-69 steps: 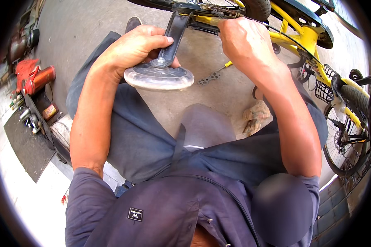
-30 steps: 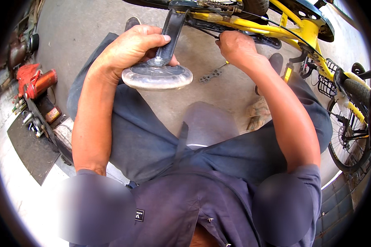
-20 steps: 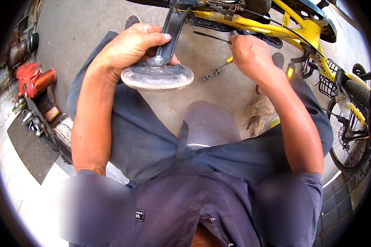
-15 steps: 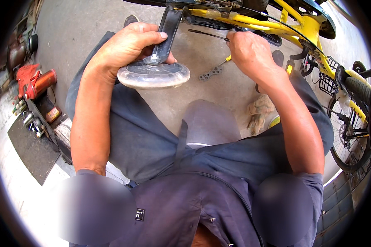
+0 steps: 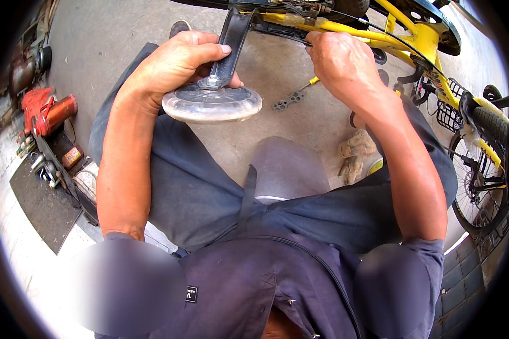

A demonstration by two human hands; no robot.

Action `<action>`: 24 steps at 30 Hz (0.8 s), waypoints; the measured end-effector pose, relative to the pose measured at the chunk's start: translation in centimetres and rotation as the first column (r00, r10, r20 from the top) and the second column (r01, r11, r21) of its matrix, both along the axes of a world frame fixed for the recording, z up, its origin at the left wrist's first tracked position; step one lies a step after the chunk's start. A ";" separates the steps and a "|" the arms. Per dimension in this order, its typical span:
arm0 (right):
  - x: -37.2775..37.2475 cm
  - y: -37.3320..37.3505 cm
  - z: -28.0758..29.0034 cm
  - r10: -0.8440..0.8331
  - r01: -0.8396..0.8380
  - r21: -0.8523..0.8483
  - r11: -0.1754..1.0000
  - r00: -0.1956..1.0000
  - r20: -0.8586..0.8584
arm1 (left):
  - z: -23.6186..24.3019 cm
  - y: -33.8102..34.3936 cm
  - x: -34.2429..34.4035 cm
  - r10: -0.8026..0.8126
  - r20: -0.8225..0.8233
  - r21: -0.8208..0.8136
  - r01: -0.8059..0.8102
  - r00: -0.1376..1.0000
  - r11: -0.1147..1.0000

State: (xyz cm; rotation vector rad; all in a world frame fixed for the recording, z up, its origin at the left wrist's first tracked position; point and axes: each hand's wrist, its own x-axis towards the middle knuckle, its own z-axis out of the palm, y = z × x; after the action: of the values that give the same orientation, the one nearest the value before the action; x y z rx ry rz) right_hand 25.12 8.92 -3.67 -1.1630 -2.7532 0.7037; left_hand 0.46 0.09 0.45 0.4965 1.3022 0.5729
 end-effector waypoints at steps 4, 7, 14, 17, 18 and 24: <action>-0.2 0.0 0.3 0.001 -0.001 -0.006 1.000 1.000 0.009 | 0.2 0.0 0.0 -0.019 -0.005 0.001 0.019 1.000 1.000; -0.3 0.3 -0.1 0.017 -0.017 -0.013 1.000 1.000 0.007 | 0.2 0.0 0.0 -0.020 0.000 0.001 0.020 1.000 1.000; -0.5 0.7 -0.6 0.054 -0.057 0.034 0.998 0.996 0.075 | 0.2 0.0 0.0 -0.023 0.000 0.008 0.023 1.000 1.000; -1.0 0.8 -0.3 0.054 -0.057 0.024 0.998 0.992 0.110 | 0.0 -0.1 0.0 -0.013 -0.007 0.003 0.013 1.000 1.000; -1.0 0.9 -0.3 0.056 -0.060 0.034 0.998 0.993 0.101 | 0.0 0.0 0.0 -0.021 -0.014 0.002 0.021 1.000 1.000; -1.9 0.9 1.3 0.052 -0.055 0.065 0.996 0.997 0.048 | 0.1 0.0 0.0 -0.013 -0.013 0.003 0.013 1.000 1.000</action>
State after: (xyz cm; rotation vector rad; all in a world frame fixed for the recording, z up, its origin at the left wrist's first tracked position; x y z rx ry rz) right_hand 23.19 9.84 -2.36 -1.1100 -2.8320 0.5937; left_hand 0.47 0.07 0.56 0.5118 1.3096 0.5613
